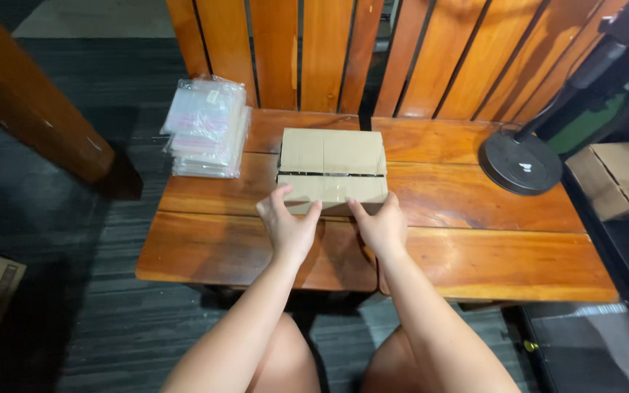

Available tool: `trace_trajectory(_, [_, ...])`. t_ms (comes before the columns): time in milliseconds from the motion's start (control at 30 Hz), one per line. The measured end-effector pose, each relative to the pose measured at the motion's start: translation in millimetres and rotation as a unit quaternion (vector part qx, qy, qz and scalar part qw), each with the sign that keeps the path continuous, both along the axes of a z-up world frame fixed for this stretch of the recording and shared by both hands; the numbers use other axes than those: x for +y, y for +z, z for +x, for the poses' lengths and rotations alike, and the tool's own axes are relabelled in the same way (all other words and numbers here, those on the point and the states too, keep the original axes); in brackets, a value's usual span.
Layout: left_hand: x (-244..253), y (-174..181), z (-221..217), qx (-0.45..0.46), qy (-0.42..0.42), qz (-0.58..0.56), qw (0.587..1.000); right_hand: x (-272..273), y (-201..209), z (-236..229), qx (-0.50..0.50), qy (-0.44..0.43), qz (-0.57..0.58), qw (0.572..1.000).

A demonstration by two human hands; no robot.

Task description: The person opens a cardboard box containing small clear glasses and removes them one by one, placing them on a wooden bench. The person then closes the empty box and moves it to a nearby shelf.

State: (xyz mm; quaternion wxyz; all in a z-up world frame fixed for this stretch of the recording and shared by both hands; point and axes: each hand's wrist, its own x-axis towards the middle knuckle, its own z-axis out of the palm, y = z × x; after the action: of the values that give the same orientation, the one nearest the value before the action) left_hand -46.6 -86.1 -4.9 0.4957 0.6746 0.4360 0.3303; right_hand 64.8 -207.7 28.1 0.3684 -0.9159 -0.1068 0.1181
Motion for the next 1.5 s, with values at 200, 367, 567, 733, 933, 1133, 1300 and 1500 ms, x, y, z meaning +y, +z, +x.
trace_trajectory(200, [-38.0, 18.1, -26.4, 0.009, -0.039, -0.051, 0.998, -48.7, -2.6, -18.0, 0.0, -0.012, -0.008, 1.0])
trace_trajectory(367, [-54.0, 25.8, -46.0, 0.001, -0.059, -0.065, 0.996, -82.0, -10.4, -25.9, 0.003, -0.009, -0.003, 1.0])
trace_trajectory(567, [-63.0, 31.5, -66.7, -0.006, -0.083, -0.084, 0.993, -108.5, -5.3, -49.6, 0.01, 0.009, 0.023, 1.0])
trace_trajectory(733, [-76.7, 36.2, -79.3, -0.005, -0.101, -0.103, 0.99, -125.2, 4.6, -63.0, -0.002, 0.016, 0.071, 0.997])
trace_trajectory(933, [-77.8, 32.7, -84.6, -0.019, -0.119, -0.112, 0.986, -135.8, 4.5, -64.9, 0.023, 0.008, 0.126, 0.992])
trace_trajectory(1133, [-69.4, 18.5, -86.1, -0.029, -0.104, -0.087, 0.99, -138.8, -6.8, -55.1, 0.042, 0.02, 0.172, 0.984])
trace_trajectory(1300, [-45.4, -11.2, -75.2, 0.011, -0.113, -0.031, 0.993, -134.3, 4.8, -56.9, 0.024, 0.012, 0.188, 0.982])
trace_trajectory(1500, [-41.1, -5.8, -66.6, 0.029, -0.123, 0.068, 0.99, -134.7, -26.8, -26.6, -0.087, 0.06, 0.223, 0.969])
